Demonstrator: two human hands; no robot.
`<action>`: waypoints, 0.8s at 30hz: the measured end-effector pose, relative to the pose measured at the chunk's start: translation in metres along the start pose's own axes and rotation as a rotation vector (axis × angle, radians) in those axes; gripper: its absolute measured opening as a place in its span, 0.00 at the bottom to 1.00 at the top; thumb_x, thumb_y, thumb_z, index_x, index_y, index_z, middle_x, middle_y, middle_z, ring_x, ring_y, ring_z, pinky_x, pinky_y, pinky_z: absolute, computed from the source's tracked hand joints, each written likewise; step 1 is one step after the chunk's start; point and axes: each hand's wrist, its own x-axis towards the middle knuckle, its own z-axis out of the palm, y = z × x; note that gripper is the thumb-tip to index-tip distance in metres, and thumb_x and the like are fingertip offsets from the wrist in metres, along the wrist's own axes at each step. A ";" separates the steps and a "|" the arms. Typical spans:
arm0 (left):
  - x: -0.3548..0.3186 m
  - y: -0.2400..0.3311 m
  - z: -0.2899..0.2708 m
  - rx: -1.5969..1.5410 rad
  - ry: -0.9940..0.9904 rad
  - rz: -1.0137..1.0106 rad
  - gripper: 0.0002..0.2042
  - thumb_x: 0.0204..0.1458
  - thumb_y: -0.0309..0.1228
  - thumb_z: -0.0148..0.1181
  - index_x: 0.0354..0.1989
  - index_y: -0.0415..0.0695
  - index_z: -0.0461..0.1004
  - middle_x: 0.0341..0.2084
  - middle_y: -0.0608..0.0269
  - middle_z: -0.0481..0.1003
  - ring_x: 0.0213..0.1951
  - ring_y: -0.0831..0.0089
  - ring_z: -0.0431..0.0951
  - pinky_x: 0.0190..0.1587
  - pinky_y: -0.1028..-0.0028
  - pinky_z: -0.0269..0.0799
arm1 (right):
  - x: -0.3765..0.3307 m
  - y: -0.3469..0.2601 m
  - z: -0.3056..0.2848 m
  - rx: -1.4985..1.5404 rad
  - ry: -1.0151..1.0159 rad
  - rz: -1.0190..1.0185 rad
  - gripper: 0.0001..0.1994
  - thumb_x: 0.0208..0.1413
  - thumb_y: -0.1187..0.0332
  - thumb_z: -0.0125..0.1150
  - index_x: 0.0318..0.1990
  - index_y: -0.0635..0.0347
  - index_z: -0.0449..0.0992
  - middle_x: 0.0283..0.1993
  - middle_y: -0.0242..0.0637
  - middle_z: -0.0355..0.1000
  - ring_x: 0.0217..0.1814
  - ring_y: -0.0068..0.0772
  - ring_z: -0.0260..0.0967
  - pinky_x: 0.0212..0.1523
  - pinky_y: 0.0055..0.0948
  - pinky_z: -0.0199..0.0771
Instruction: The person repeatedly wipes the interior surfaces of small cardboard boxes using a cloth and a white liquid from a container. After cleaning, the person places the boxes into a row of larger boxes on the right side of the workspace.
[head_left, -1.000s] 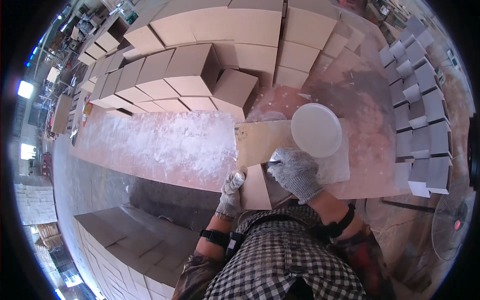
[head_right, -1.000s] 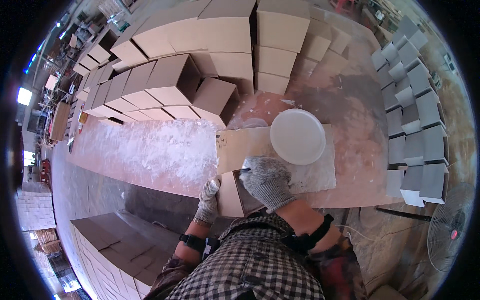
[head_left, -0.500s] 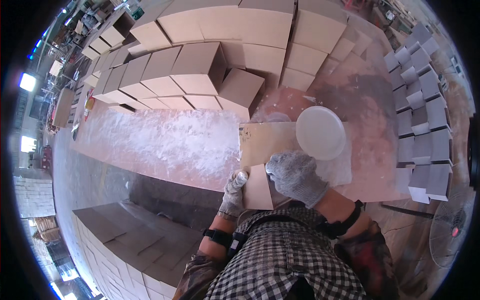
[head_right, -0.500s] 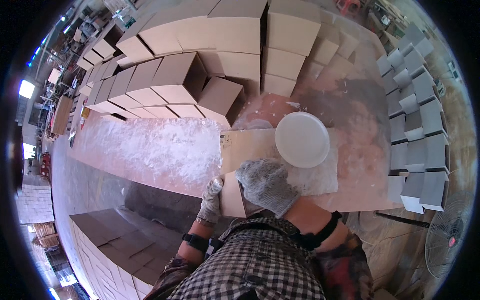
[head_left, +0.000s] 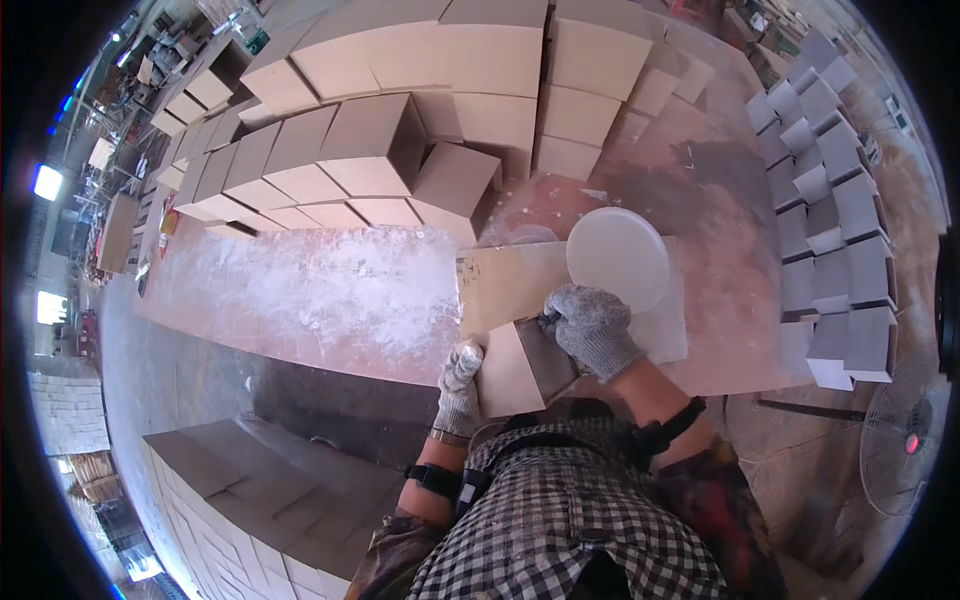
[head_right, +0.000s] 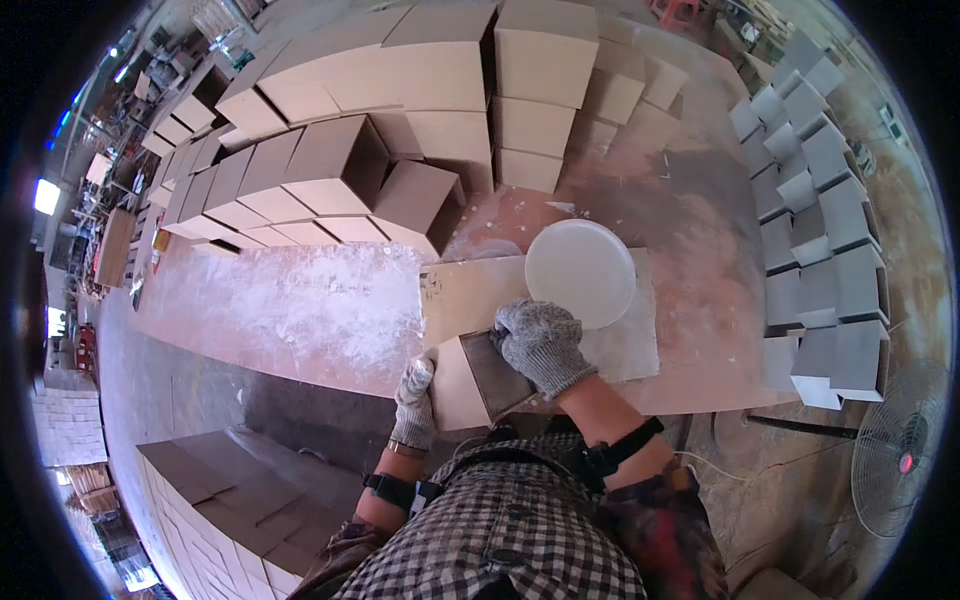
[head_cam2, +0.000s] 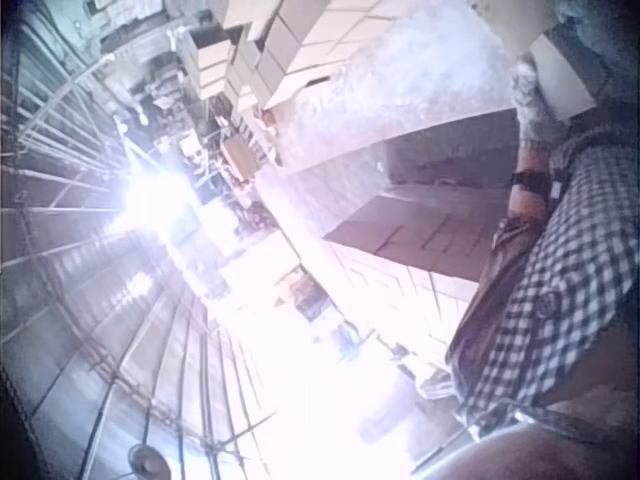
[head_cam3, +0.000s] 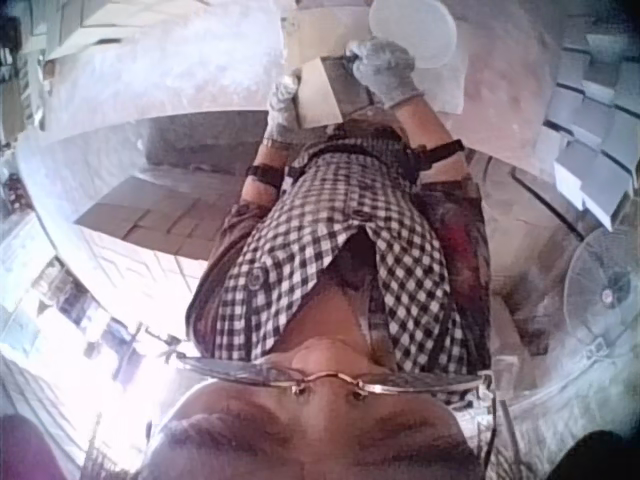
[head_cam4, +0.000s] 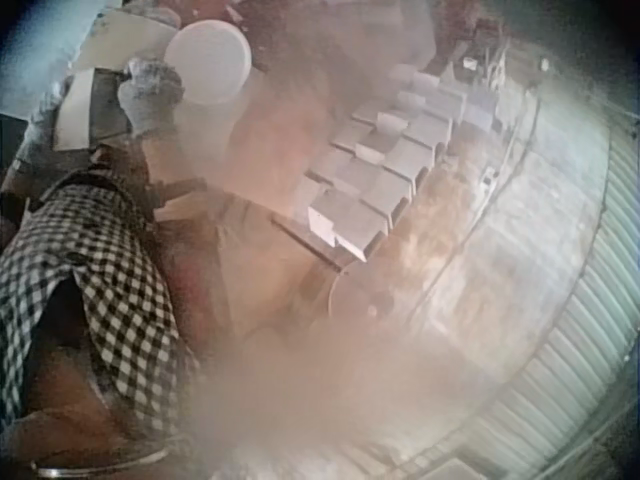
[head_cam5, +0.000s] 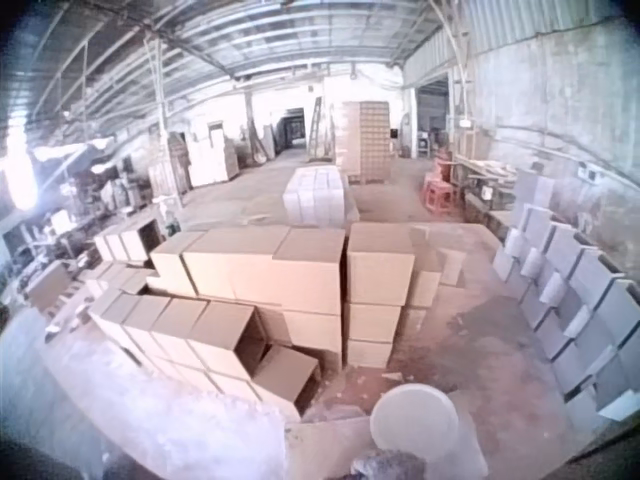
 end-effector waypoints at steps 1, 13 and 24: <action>-0.001 0.002 0.003 0.005 -0.004 0.003 0.26 0.50 0.51 0.62 0.49 0.43 0.71 0.41 0.67 0.73 0.42 0.76 0.72 0.46 0.71 0.72 | -0.002 0.002 0.004 -0.008 -0.010 0.036 0.04 0.42 0.67 0.62 0.27 0.53 0.77 0.28 0.39 0.73 0.32 0.45 0.72 0.33 0.43 0.71; -0.006 0.010 0.014 -0.169 0.043 -0.046 0.23 0.47 0.48 0.66 0.45 0.45 0.71 0.39 0.64 0.74 0.40 0.71 0.76 0.43 0.67 0.77 | -0.040 0.002 -0.017 0.036 -0.224 0.049 0.10 0.42 0.59 0.60 0.31 0.51 0.79 0.34 0.41 0.75 0.38 0.47 0.73 0.40 0.46 0.72; 0.011 -0.011 -0.020 -0.076 0.069 -0.052 0.27 0.47 0.51 0.64 0.47 0.43 0.71 0.39 0.64 0.73 0.40 0.74 0.74 0.43 0.70 0.75 | -0.031 -0.027 -0.032 0.690 -0.344 0.214 0.11 0.40 0.66 0.68 0.34 0.58 0.80 0.32 0.38 0.77 0.36 0.34 0.76 0.39 0.29 0.74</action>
